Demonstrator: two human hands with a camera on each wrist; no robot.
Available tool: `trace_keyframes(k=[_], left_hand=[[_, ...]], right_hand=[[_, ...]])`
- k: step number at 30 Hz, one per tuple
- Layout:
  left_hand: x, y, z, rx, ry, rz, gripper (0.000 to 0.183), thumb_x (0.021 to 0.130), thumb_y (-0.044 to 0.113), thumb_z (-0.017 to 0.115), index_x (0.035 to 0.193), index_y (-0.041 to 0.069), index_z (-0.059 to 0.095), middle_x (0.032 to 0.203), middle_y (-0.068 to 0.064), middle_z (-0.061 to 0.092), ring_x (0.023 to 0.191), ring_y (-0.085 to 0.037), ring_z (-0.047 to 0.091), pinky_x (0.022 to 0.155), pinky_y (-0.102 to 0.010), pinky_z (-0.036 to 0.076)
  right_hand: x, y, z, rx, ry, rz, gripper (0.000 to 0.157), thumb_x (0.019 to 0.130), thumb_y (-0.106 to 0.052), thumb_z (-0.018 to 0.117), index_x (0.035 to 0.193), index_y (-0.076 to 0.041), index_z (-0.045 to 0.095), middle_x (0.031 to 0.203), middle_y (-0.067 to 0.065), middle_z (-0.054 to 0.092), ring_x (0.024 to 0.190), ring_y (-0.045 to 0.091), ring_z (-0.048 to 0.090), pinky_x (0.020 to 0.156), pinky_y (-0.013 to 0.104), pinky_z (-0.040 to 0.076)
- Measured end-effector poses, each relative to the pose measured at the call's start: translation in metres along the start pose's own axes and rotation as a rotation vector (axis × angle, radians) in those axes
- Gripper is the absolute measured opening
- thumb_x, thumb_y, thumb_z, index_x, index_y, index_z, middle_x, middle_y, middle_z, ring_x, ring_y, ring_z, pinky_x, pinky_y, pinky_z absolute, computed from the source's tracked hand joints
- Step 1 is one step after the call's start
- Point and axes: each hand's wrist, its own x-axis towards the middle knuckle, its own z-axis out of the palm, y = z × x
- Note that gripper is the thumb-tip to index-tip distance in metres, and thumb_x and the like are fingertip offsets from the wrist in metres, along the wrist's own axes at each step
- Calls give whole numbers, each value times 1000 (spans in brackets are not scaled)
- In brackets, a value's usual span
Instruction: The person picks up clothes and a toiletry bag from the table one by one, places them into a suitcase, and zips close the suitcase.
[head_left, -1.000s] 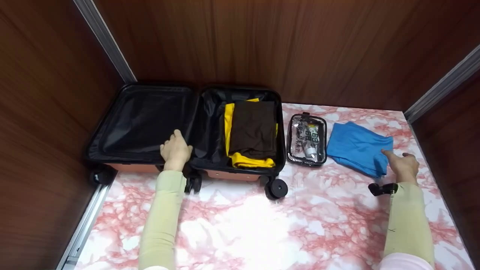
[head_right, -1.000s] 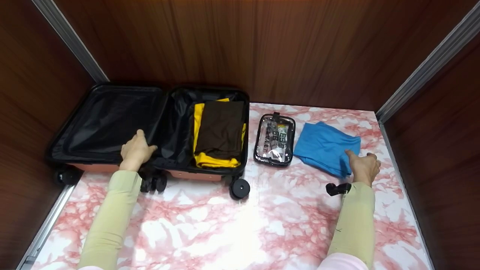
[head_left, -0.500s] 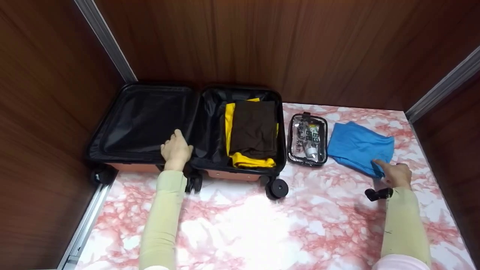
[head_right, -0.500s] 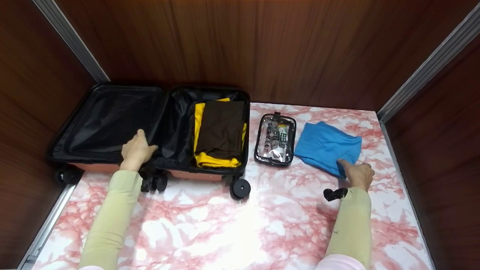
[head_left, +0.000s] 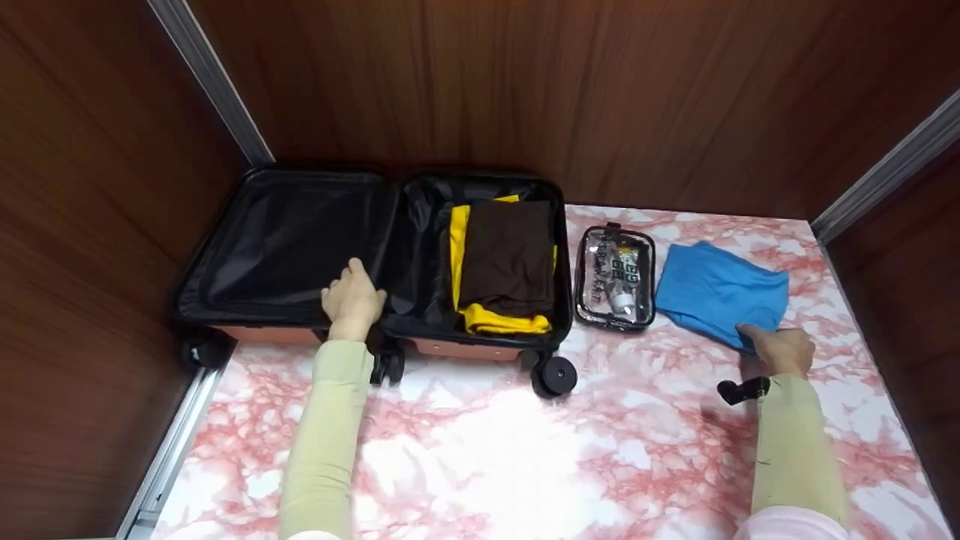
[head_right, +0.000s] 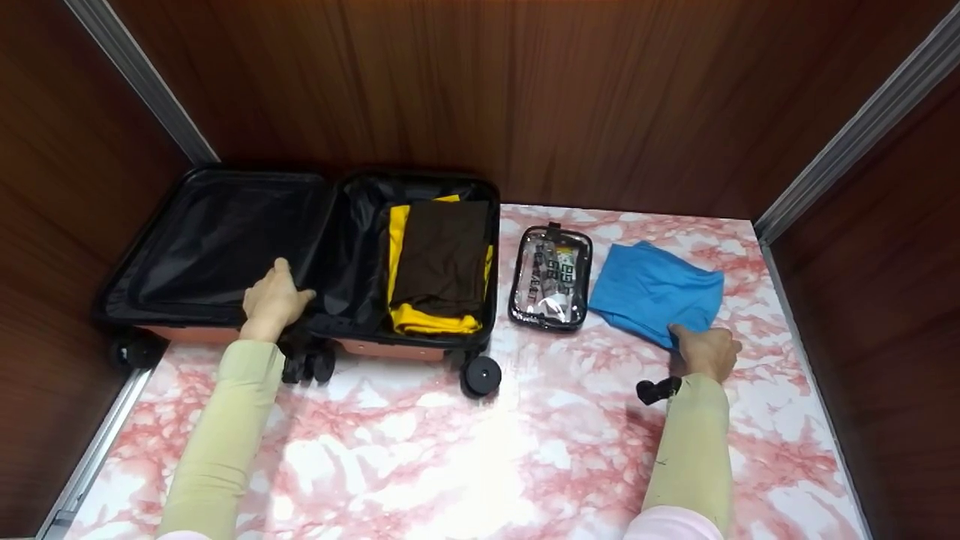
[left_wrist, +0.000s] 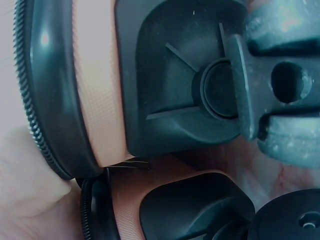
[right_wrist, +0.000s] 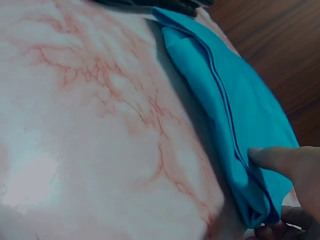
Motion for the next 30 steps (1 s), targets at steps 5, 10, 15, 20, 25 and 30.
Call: trace_keyframes(k=[5, 10, 15, 20, 25, 30], left_hand=[[1, 0, 0, 0, 3, -8, 72, 100, 27, 66, 154, 0, 26, 148, -25, 46, 129, -46, 47, 112, -56, 28], [0, 1, 0, -5, -8, -10, 73, 100, 27, 65, 155, 0, 25, 150, -24, 44, 131, -46, 45, 112, -55, 27], [0, 0, 1, -6, 0, -6, 72, 100, 27, 66, 154, 0, 27, 148, -24, 46, 128, -46, 47, 111, -55, 29], [0, 0, 1, -9, 0, 1, 74, 100, 27, 66, 155, 0, 25, 150, -25, 45, 129, -47, 46, 112, -56, 27], [1, 0, 1, -2, -11, -4, 73, 101, 28, 65, 155, 0, 25, 150, -24, 44, 130, -47, 46, 112, -56, 27], [0, 1, 1, 4, -25, -14, 73, 101, 28, 65, 155, 0, 24, 150, -24, 43, 131, -46, 45, 112, -55, 27]], right_hand=[[0, -1, 3, 33, -10, 5, 85, 91, -45, 69, 141, 19, 44, 143, 37, 46, 127, 44, 47, 110, 51, 37], [-1, -1, 2, 49, -29, 1, 85, 91, -43, 71, 142, 18, 42, 144, 35, 45, 123, 40, 48, 109, 49, 39], [-3, -1, 1, 42, -56, -6, 88, 90, -41, 72, 145, 18, 38, 145, 35, 44, 123, 39, 47, 108, 47, 39], [-3, -1, 0, 50, -70, -15, 77, 87, -35, 74, 137, 17, 44, 128, 29, 51, 108, 35, 50, 98, 44, 45], [-2, 2, -4, 106, -101, 12, 81, 88, -27, 71, 145, 18, 36, 135, 30, 47, 113, 34, 47, 102, 43, 43], [0, 7, -8, 123, -125, 43, 78, 87, -26, 71, 140, 20, 36, 130, 29, 47, 114, 34, 47, 93, 41, 47]])
